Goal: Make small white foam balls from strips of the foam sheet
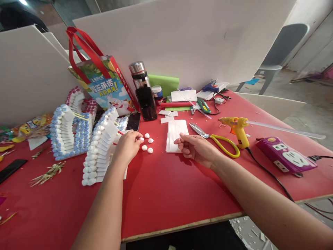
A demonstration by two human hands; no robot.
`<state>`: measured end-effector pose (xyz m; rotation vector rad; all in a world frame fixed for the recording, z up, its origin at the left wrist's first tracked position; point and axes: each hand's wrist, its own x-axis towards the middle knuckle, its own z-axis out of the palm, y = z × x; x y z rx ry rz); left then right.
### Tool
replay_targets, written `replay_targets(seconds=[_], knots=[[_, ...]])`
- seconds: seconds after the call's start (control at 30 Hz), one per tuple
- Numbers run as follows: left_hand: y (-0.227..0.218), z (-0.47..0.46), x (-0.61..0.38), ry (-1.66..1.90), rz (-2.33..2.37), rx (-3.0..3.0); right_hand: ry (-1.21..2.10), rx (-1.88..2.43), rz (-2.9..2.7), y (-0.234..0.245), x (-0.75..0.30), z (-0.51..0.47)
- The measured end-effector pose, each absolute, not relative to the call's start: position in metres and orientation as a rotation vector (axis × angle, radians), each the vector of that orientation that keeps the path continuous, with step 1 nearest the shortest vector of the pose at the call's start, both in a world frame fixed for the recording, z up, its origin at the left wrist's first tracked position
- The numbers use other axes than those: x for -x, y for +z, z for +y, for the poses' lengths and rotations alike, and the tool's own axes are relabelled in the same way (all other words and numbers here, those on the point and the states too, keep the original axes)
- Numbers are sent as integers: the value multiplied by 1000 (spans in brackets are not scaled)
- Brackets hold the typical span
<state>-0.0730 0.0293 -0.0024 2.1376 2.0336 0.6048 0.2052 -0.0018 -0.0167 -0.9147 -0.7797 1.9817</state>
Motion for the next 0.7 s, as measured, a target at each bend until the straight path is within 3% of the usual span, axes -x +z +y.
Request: replay_targets(seconds=[0.33,0.7], knots=[[-1,27,66,531,2034,-2088,1938,920,-808,-17,-208,-2],[-5,31,68,734,2025,-2208,1922,916,-848,-20,-210,-1]])
